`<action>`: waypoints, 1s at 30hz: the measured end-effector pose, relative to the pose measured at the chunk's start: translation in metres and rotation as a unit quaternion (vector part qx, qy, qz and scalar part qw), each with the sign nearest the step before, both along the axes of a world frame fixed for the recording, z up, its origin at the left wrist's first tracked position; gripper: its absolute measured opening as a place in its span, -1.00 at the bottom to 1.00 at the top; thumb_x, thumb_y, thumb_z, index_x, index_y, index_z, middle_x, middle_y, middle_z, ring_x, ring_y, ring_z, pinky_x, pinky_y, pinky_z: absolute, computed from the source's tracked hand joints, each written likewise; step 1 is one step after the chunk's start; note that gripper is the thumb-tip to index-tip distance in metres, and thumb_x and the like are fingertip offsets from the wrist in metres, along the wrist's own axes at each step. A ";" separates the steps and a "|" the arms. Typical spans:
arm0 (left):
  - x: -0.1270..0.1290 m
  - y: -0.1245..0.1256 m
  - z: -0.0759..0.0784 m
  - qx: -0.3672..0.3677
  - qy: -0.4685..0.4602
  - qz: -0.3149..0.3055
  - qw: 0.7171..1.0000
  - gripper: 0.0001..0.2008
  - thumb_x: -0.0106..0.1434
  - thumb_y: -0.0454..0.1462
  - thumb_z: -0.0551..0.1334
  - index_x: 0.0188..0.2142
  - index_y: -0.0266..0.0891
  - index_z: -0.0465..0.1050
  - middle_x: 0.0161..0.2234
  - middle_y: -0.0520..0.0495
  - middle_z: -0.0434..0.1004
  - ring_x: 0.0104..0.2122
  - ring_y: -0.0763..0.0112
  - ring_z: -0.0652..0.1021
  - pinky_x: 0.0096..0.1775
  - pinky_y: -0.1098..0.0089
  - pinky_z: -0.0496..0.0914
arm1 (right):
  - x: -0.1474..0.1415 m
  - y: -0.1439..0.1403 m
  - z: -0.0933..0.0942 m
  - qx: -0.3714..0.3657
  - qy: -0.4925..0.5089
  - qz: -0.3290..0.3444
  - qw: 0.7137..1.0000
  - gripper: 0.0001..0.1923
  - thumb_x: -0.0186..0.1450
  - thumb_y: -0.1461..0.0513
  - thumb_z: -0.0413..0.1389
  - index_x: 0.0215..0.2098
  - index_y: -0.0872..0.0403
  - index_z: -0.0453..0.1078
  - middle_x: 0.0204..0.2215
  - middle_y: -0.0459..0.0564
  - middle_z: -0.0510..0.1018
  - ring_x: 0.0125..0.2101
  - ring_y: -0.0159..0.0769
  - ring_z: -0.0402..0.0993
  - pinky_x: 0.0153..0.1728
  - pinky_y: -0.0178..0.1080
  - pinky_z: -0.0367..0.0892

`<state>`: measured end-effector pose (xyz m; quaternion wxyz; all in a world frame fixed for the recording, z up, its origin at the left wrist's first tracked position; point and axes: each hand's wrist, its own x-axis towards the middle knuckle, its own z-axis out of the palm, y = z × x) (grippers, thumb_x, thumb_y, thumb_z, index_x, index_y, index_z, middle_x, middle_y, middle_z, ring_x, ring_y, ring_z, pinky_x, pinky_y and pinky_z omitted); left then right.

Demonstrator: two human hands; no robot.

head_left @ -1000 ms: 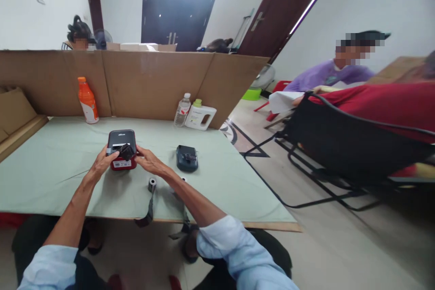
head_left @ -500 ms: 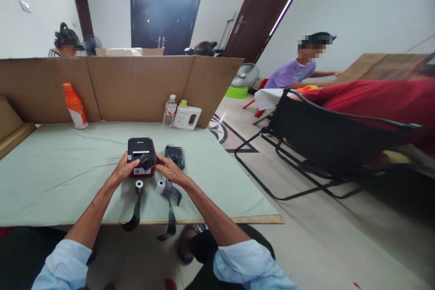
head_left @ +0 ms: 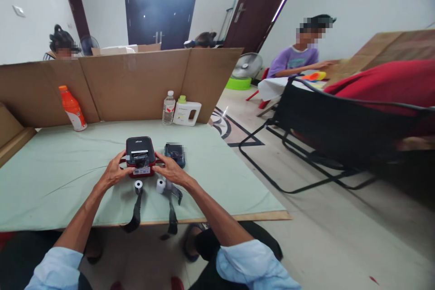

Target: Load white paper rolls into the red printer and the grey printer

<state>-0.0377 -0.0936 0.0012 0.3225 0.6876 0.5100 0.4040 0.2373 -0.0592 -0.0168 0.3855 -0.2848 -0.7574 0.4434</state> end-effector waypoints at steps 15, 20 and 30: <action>0.010 -0.007 0.008 0.211 0.168 0.008 0.963 -0.69 0.21 -0.28 0.37 -0.03 -0.11 0.63 0.31 -0.22 0.33 0.30 0.00 0.40 0.30 -0.08 0.33 | 0.009 -0.005 -0.009 0.000 -0.031 -0.007 0.999 -0.46 0.34 0.14 0.20 0.27 0.09 0.41 0.06 0.11 0.61 -0.04 -0.08 0.54 -0.02 -0.09 0.49; 0.005 -0.011 0.012 0.161 0.147 0.011 0.976 -0.66 0.17 -0.29 0.36 -0.03 -0.10 0.60 0.33 -0.22 0.30 0.22 -0.02 0.47 0.04 0.00 0.56 | 0.007 -0.004 -0.011 -0.005 -0.028 -0.015 0.999 -0.43 0.33 0.17 0.19 0.30 0.04 0.39 0.09 0.08 0.59 -0.05 -0.10 0.55 -0.03 -0.08 0.51; 0.001 -0.011 0.012 0.199 0.183 0.040 0.962 -0.63 0.22 -0.20 0.38 0.03 -0.12 0.59 0.19 -0.22 0.48 0.18 0.02 0.52 0.22 -0.03 0.45 | 0.004 -0.003 -0.014 0.000 -0.021 -0.025 0.999 -0.38 0.32 0.18 0.19 0.34 0.04 0.33 0.11 0.12 0.56 -0.04 -0.09 0.56 -0.06 -0.07 0.52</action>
